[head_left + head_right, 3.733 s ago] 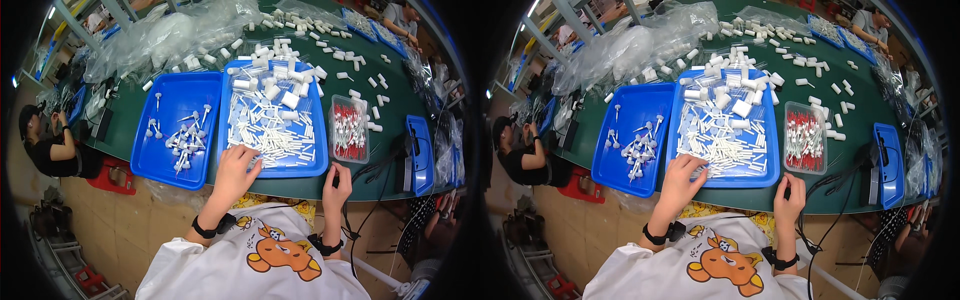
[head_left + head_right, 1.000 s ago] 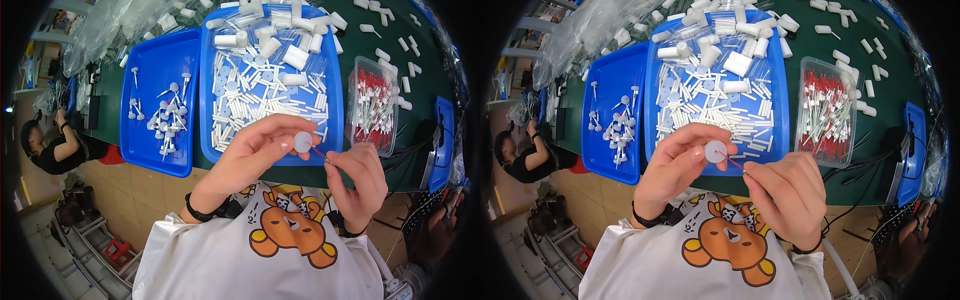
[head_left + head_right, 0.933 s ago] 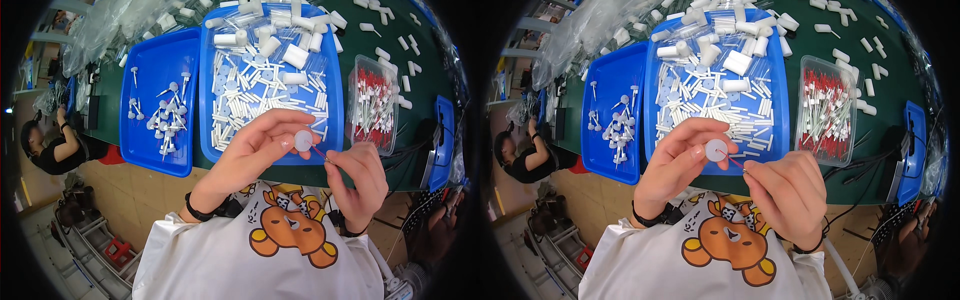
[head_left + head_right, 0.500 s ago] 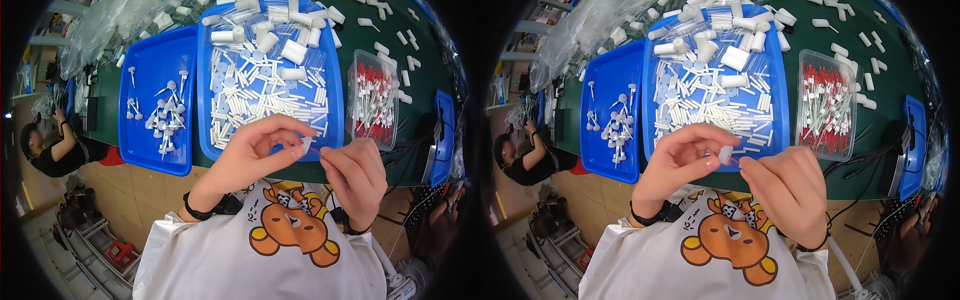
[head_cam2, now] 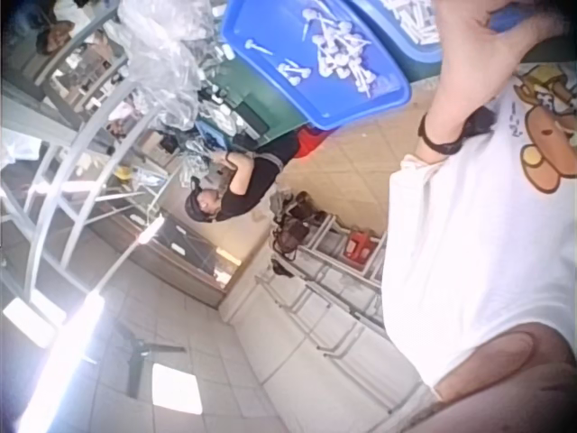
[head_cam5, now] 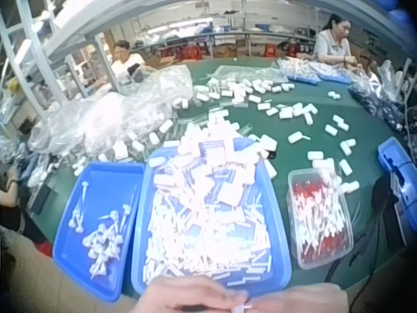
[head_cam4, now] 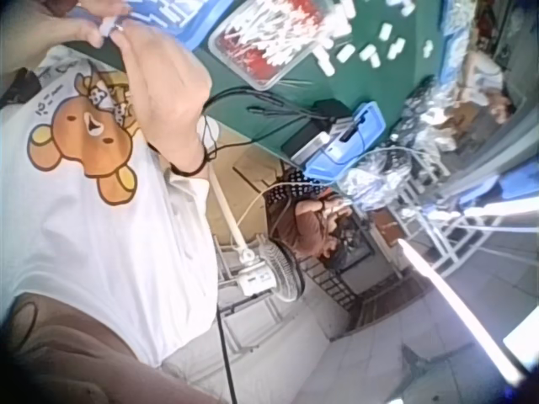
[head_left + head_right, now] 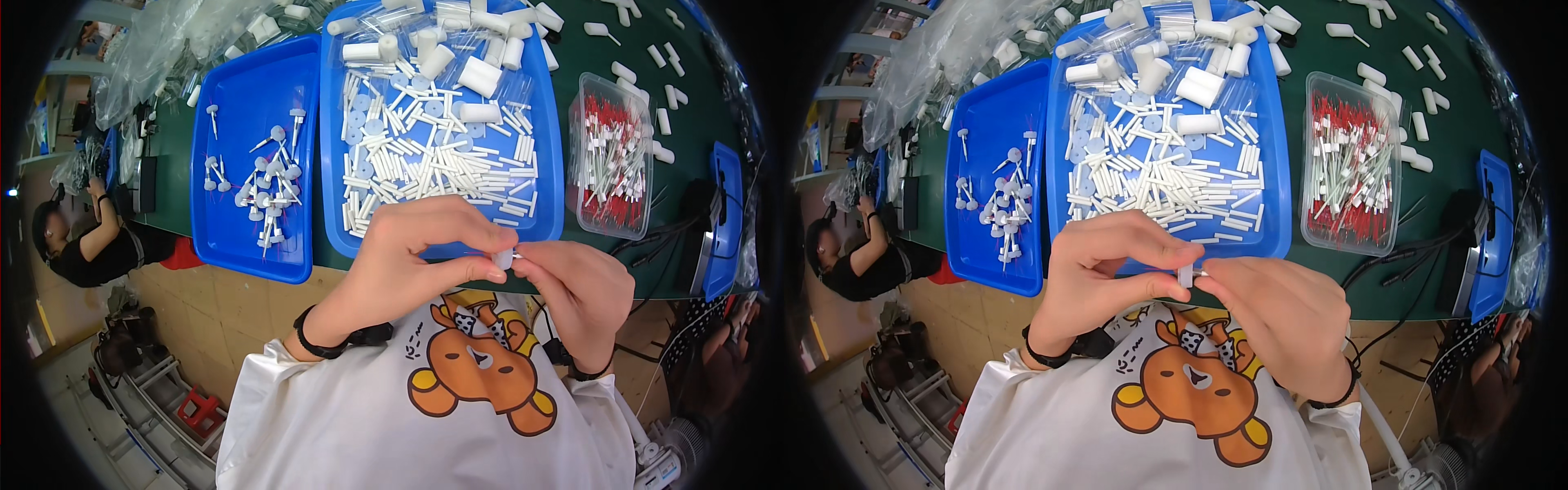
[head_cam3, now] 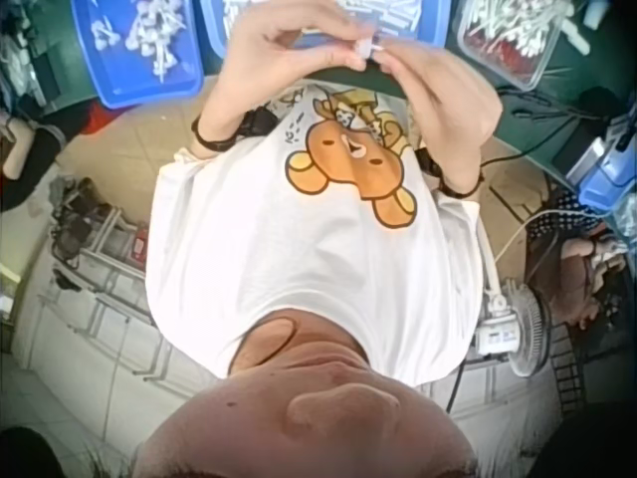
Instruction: Manually assembling small white plastic pins into circular plastic bases on a workbench.
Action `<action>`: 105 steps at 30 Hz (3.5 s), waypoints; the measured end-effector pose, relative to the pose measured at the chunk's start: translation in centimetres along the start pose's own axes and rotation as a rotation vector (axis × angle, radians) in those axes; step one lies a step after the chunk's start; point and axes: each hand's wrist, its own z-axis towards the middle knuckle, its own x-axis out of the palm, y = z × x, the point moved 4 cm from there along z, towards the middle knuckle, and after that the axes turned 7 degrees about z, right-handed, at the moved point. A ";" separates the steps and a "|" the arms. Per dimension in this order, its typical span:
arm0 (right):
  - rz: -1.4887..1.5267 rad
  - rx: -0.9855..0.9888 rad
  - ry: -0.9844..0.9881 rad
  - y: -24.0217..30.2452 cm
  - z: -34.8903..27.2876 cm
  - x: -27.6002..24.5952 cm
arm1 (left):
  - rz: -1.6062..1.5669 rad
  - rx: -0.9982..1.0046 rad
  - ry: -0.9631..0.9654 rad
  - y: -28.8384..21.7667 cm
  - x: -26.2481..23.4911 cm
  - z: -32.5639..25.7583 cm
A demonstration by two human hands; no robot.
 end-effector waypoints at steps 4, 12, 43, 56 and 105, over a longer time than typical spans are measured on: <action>0.481 0.598 0.023 -1.6 -0.6 1.1 | 0.103 0.032 0.020 0.1 -0.1 -0.2; 0.968 0.945 0.079 -4.0 -1.7 2.6 | 0.130 -0.020 0.077 1.3 0.0 -0.7; -0.434 0.385 -0.372 -7.0 1.2 -3.4 | 1.088 -0.093 -0.358 5.6 -1.3 2.7; 0.018 0.349 -0.504 -4.3 0.5 -3.1 | 1.242 0.008 -0.372 5.5 -0.4 3.5; -0.254 -0.111 -0.005 -1.3 2.0 1.4 | -0.023 0.104 -0.116 1.3 -2.7 1.2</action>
